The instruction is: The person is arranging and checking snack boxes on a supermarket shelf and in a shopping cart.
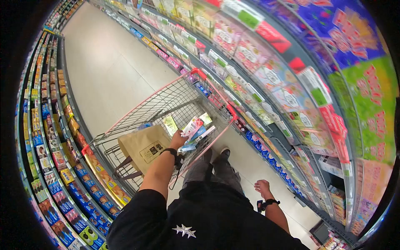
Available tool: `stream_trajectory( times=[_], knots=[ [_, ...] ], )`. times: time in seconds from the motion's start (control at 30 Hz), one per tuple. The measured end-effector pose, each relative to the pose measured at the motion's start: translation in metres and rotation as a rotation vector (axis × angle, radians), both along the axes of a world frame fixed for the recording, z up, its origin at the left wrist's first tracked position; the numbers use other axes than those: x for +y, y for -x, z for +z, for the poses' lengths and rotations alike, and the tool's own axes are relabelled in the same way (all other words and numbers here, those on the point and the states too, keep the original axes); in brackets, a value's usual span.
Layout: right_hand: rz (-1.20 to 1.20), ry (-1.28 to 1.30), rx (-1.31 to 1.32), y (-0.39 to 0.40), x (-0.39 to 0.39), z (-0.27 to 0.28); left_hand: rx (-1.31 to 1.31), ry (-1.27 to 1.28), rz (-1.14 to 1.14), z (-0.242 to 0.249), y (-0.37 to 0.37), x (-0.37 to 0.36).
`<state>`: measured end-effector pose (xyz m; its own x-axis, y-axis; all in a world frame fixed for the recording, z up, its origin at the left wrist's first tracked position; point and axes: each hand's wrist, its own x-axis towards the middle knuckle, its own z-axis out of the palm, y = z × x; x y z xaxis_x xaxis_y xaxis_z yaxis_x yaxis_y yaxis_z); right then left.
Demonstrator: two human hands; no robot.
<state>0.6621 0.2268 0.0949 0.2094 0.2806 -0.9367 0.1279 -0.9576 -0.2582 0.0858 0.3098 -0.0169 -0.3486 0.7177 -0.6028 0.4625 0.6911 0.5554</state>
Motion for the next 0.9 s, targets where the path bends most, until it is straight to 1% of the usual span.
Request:
stream_trajectory(
  times=[0.07,0.17,0.2,0.33,0.47,0.53,0.57,0.6,0.63,0.67,0.77,0.8,0.87,0.9],
  knots=[
    [-0.011,-0.004,-0.010,0.015,0.007,0.003,0.001,-0.036,0.037,-0.003,0.005,0.013],
    [-0.002,-0.004,-0.016,0.038,0.014,0.010,-0.082,0.027,0.072,-0.019,0.018,0.025],
    [0.019,0.001,-0.010,0.046,0.016,0.013,0.017,-0.043,0.002,-0.054,0.023,0.020],
    [0.031,0.019,-0.066,0.067,0.016,0.019,-0.077,-0.014,0.024,-0.085,0.028,0.025],
    [0.036,0.053,-0.103,0.079,0.016,0.026,-0.185,0.057,0.072,-0.101,0.025,0.030],
    [0.033,0.063,-0.122,0.082,0.014,0.029,-0.091,0.097,0.047,-0.114,0.021,0.025],
    [0.041,0.072,-0.130,0.082,0.012,0.031,-0.102,0.097,0.040,-0.120,0.019,0.022],
    [0.049,0.082,-0.137,0.083,0.011,0.032,-0.023,0.085,0.044,-0.139,0.018,0.015],
    [0.042,0.083,-0.148,0.083,0.010,0.033,0.056,0.073,0.047,-0.143,0.015,0.015],
    [0.051,0.057,-0.134,0.084,0.010,0.033,0.069,0.080,0.084,-0.148,0.012,0.016],
    [0.035,0.037,-0.122,0.081,0.003,0.033,0.022,0.103,0.063,-0.136,0.007,0.019],
    [0.015,0.042,-0.114,0.080,0.002,0.034,-0.021,0.165,0.111,-0.141,0.005,0.020],
    [0.027,0.044,-0.129,0.082,-0.002,0.033,-0.004,0.139,0.108,-0.148,0.003,0.021],
    [0.042,0.050,-0.143,0.082,-0.003,0.033,0.014,0.118,0.109,-0.143,0.000,0.024]
  ],
)
